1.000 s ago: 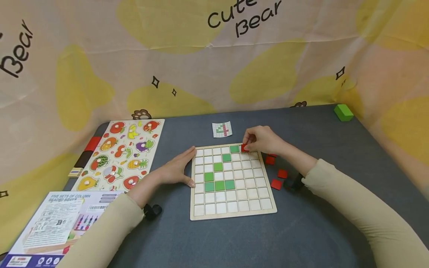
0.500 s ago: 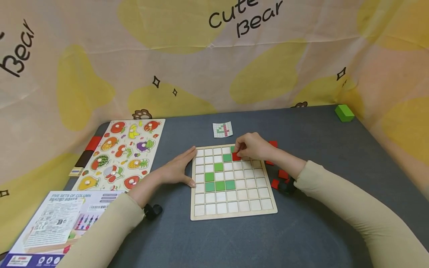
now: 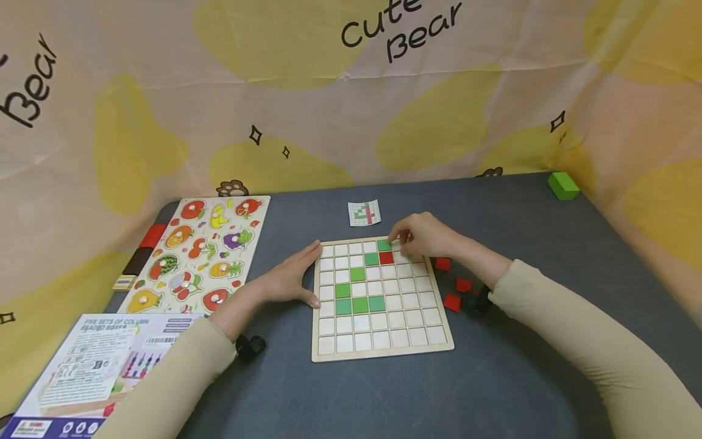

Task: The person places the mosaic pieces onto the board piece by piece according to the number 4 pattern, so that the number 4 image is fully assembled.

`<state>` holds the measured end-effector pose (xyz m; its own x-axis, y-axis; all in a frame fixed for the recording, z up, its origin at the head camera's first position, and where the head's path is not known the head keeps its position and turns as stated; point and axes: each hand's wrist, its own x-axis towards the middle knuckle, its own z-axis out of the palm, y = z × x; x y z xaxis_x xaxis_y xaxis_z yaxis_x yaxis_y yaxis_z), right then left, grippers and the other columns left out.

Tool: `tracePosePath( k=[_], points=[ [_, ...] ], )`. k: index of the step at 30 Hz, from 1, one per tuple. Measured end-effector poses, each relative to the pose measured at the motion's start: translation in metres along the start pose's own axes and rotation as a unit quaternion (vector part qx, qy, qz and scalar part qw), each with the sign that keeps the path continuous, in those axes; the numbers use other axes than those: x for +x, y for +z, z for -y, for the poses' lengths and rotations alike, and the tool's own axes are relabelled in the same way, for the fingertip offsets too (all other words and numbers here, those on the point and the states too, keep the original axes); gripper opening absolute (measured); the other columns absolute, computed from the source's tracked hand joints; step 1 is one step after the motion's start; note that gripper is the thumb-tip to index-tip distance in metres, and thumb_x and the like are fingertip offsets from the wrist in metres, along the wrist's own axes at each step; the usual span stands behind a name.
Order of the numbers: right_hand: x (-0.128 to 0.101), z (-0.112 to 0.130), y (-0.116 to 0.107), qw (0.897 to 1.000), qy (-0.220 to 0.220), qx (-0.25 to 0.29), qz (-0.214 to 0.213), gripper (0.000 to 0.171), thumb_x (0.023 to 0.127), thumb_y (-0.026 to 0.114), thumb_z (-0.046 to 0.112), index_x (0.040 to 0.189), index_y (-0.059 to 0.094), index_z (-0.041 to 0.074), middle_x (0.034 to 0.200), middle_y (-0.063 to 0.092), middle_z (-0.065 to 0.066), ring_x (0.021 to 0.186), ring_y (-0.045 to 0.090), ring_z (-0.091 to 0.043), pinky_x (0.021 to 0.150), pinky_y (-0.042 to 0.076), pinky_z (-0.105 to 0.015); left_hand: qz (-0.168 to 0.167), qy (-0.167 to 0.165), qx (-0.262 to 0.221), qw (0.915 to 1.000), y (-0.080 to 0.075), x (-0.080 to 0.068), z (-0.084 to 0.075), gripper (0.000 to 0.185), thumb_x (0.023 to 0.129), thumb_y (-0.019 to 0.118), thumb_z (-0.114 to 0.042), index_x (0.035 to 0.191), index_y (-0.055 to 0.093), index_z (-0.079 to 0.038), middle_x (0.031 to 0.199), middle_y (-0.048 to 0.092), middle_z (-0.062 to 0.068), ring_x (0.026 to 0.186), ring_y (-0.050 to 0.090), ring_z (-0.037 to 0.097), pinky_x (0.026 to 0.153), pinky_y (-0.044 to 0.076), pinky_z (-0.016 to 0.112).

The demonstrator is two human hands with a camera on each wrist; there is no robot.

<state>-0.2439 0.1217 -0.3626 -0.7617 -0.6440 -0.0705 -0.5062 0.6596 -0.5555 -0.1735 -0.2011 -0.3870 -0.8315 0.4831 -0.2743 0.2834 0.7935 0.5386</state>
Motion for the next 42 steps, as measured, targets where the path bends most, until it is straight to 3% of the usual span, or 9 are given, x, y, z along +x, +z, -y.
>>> tracePosePath(
  k=[6,13,18,26,31,37,42],
  points=[
    [-0.010,-0.037,-0.029,1.000,0.024,-0.005,-0.002,0.028,0.086,0.071,0.003,0.114,0.072,0.006,0.104,0.069,-0.015,0.093,0.064,-0.025,0.081,0.054,-0.041,0.004,-0.004,-0.002,1.0000,0.000,0.001,0.000,0.118,0.072,0.087,-0.032,0.158,0.012,-0.001,0.169,0.002,0.015,0.156,0.008,0.038,0.124,0.017,0.057],
    [-0.026,-0.074,-0.051,0.994,0.066,0.036,0.075,0.044,0.084,0.064,-0.007,0.124,0.068,0.010,0.128,0.058,-0.019,0.109,0.058,-0.030,0.080,0.051,-0.034,0.004,-0.006,-0.002,1.0000,-0.002,0.000,-0.001,0.119,0.072,0.088,-0.031,0.158,0.012,-0.001,0.169,0.002,0.015,0.156,0.008,0.038,0.124,0.017,0.058],
    [-0.032,-0.084,-0.052,0.994,0.061,0.036,0.088,0.051,0.077,0.065,-0.014,0.119,0.071,0.013,0.126,0.056,-0.018,0.111,0.053,-0.031,0.082,0.049,-0.033,0.004,-0.006,-0.001,1.0000,-0.002,0.000,-0.001,0.119,0.072,0.087,-0.032,0.158,0.012,-0.001,0.169,0.002,0.016,0.156,0.008,0.038,0.124,0.017,0.058],
    [-0.032,-0.085,-0.049,0.997,0.058,-0.018,0.046,0.025,0.083,0.074,0.000,0.105,0.070,0.010,0.105,0.061,-0.014,0.093,0.058,-0.024,0.075,0.050,-0.033,-0.001,-0.003,-0.004,1.0000,-0.001,-0.002,-0.002,0.117,0.072,0.087,-0.029,0.157,0.012,0.002,0.168,0.003,0.018,0.155,0.009,0.041,0.123,0.017,0.059],
    [-0.032,-0.084,-0.048,0.996,0.079,-0.047,-0.006,0.021,0.080,0.080,0.007,0.092,0.063,0.006,0.090,0.068,-0.011,0.080,0.061,-0.019,0.070,0.048,-0.032,-0.001,-0.004,-0.002,1.0000,-0.001,-0.002,-0.003,0.118,0.072,0.087,-0.030,0.158,0.013,0.001,0.168,0.003,0.018,0.155,0.009,0.041,0.123,0.017,0.059],
    [-0.028,-0.064,-0.037,0.995,0.076,-0.018,-0.062,0.015,0.083,0.078,0.010,0.091,0.065,0.007,0.083,0.068,-0.008,0.075,0.059,-0.017,0.069,0.046,-0.030,0.001,-0.007,0.001,1.0000,-0.001,-0.001,-0.002,0.118,0.072,0.087,-0.030,0.158,0.013,0.000,0.168,0.003,0.017,0.155,0.009,0.040,0.123,0.017,0.059],
    [-0.019,-0.029,-0.018,0.997,0.038,0.033,-0.051,0.015,0.081,0.079,0.008,0.093,0.069,0.010,0.086,0.070,-0.006,0.081,0.062,-0.017,0.073,0.049,-0.029,0.001,-0.008,0.001,1.0000,0.000,0.000,-0.001,0.117,0.072,0.087,-0.030,0.158,0.012,0.000,0.168,0.003,0.016,0.155,0.009,0.040,0.123,0.017,0.059]
  ],
)
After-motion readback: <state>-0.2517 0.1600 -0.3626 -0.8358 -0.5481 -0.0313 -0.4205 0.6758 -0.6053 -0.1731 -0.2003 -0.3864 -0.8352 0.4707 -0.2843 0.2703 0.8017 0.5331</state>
